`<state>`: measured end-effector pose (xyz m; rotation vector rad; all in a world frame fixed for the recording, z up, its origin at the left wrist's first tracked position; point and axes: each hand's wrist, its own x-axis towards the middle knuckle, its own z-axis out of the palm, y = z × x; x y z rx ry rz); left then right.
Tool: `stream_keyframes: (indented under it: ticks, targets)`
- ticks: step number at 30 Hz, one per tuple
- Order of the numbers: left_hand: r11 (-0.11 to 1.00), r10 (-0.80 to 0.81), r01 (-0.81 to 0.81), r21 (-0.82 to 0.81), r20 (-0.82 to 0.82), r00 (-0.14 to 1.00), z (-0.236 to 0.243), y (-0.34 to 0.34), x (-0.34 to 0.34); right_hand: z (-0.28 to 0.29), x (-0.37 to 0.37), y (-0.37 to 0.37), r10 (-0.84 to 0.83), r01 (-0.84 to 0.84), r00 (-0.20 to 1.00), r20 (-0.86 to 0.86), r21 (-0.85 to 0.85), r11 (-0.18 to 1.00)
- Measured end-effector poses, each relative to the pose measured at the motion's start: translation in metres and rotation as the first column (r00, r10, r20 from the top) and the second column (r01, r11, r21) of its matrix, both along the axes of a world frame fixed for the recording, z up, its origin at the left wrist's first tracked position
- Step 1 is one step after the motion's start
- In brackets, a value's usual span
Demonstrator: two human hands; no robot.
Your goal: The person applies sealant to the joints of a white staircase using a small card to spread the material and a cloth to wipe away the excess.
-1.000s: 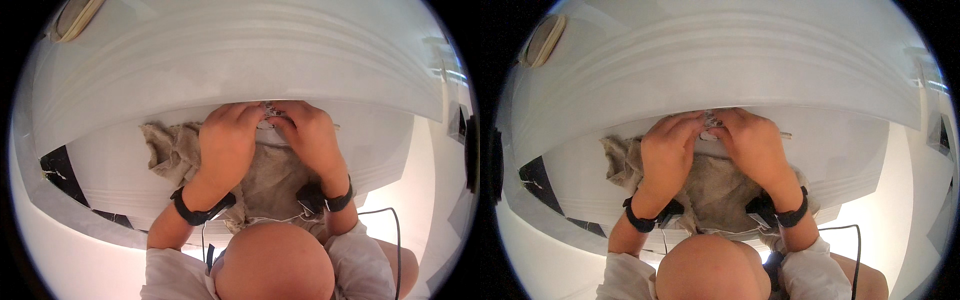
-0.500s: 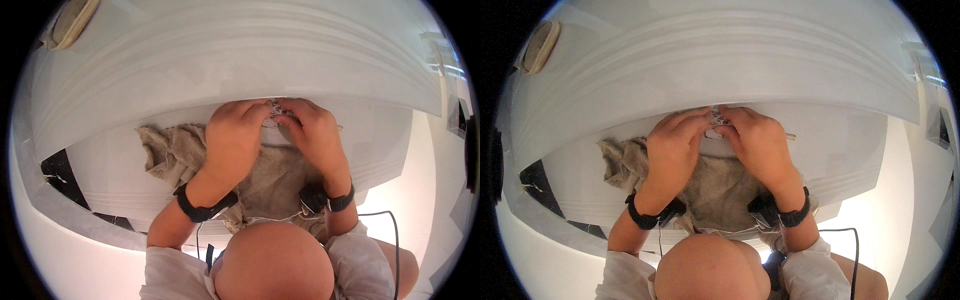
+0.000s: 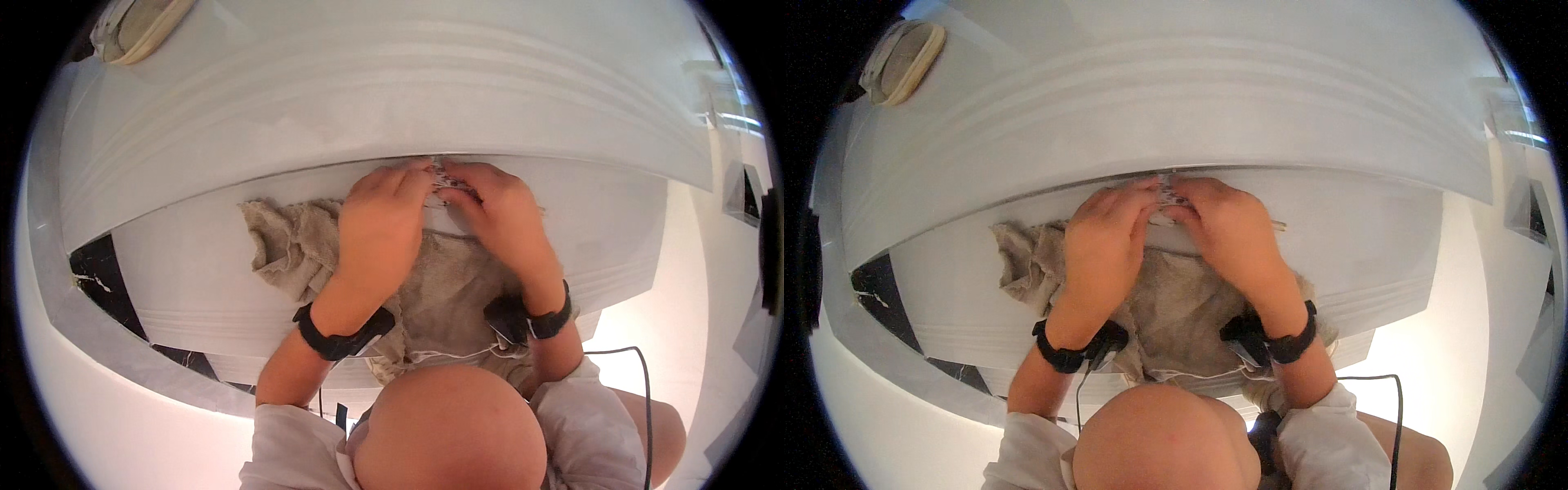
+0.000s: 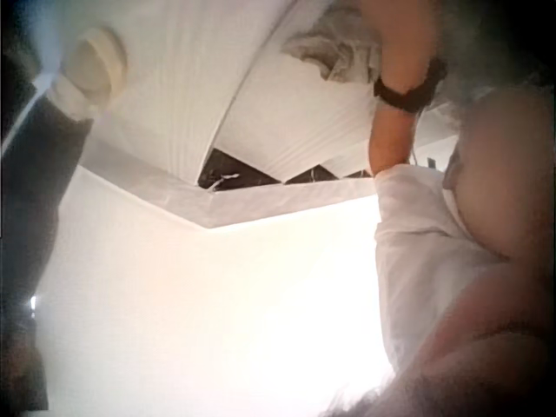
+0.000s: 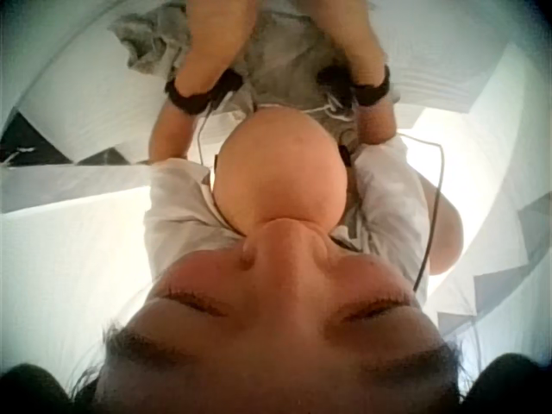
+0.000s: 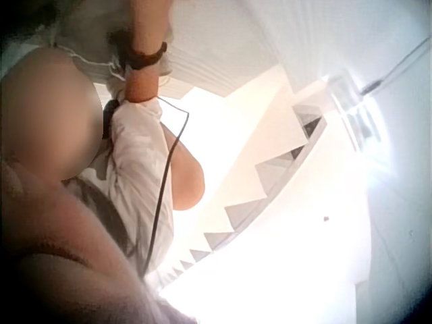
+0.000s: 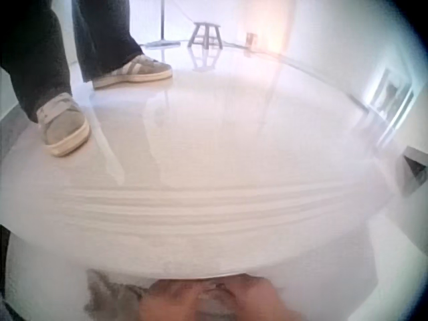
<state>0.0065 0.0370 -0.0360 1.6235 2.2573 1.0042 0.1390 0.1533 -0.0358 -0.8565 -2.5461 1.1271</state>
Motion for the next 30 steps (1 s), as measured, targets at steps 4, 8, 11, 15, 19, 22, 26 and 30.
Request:
stream_keyframes:
  ticks: [4, 8, 11, 15, 19, 22, 26, 30]
  targets:
    - [0.998, 0.01, -0.007, -0.056, 0.045, 0.999, 0.006, -0.016, -0.011, 0.0, -0.005, -0.005, 0.082, -0.082, 0.997, 0.006, 0.058, 0.995]
    - [0.998, 0.053, -0.048, -0.038, 0.137, 0.989, 0.026, -0.033, -0.014, 0.014, -0.002, -0.01, 0.189, -0.2, 0.975, -0.119, -0.097, 0.975]
    - [0.995, -0.059, 0.043, 0.088, 0.191, 0.98, 0.026, -0.041, -0.016, 0.034, -0.01, -0.021, 0.225, -0.249, 0.962, -0.155, -0.157, 0.956]
    - [0.998, -0.06, 0.051, 0.04, 0.265, 0.962, 0.03, -0.056, -0.018, 0.049, -0.019, -0.034, 0.215, -0.239, 0.966, -0.145, -0.173, 0.955]
    - [0.994, 0.102, -0.105, -0.04, 0.722, 0.684, 0.05, -0.069, -0.024, 0.055, -0.023, -0.034, 0.236, -0.241, 0.963, -0.132, -0.027, 0.97]
    - [0.975, -0.028, -0.149, 0.162, 0.763, 0.645, 0.04, -0.069, -0.023, 0.058, -0.025, -0.04, 0.147, -0.177, 0.977, -0.157, -0.198, 0.964]
    - [0.956, -0.113, -0.196, 0.216, 0.894, 0.433, 0.033, -0.069, -0.009, 0.044, -0.021, -0.051, -0.036, -0.11, 0.963, -0.269, -0.507, 0.855]
    - [0.978, -0.108, -0.108, 0.18, 0.872, 0.477, 0.029, -0.061, 0.004, 0.034, -0.024, -0.055, -0.036, -0.138, 0.94, -0.339, -0.475, 0.869]
